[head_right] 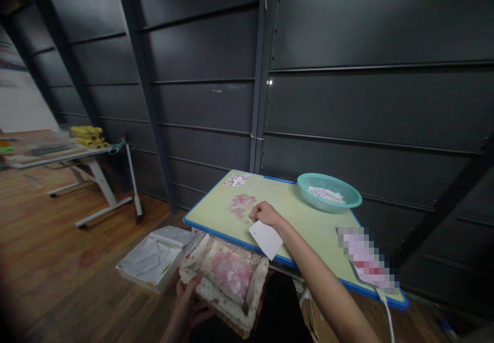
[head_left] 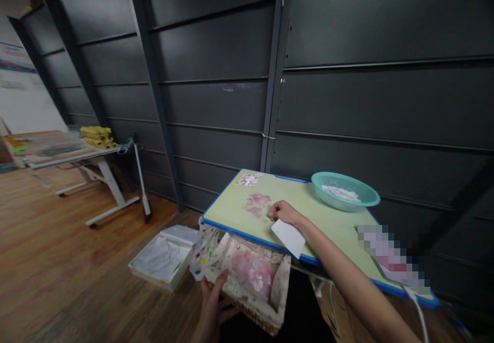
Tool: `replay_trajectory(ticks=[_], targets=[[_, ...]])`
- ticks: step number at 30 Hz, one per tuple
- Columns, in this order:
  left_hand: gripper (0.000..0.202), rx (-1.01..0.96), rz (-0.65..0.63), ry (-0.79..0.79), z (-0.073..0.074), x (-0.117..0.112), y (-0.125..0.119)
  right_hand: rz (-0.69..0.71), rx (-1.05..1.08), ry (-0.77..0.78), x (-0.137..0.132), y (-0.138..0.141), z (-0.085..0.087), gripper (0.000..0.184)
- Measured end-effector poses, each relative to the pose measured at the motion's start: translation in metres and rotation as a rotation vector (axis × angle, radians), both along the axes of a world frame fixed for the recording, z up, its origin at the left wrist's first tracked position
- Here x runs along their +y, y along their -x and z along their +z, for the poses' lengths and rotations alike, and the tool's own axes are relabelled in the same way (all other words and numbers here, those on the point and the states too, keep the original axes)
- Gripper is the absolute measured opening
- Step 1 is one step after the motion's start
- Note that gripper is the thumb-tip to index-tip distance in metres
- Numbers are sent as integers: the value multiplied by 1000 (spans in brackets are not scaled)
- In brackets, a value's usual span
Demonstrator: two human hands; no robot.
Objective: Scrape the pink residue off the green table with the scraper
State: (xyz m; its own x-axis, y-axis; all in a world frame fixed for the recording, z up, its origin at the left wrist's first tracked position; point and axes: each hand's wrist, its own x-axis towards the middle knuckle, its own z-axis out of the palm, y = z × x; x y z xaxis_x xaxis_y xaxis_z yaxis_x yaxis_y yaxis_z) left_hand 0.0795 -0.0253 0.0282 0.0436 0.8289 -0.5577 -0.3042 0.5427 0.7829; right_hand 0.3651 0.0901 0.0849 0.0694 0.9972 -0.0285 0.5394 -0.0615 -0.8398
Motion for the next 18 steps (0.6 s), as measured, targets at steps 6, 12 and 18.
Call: replay_trajectory(ticks=[6,12,18], targets=[[60,10,4,-11,3,0,-1,-30,-92,-21,1,1,-6,9],[64,23,-8,-7,0,1,1,94,24,-137,-5,3,-3,11],[65,12,3,-8,-3,2,1,83,115,-123,-14,5,4,8]])
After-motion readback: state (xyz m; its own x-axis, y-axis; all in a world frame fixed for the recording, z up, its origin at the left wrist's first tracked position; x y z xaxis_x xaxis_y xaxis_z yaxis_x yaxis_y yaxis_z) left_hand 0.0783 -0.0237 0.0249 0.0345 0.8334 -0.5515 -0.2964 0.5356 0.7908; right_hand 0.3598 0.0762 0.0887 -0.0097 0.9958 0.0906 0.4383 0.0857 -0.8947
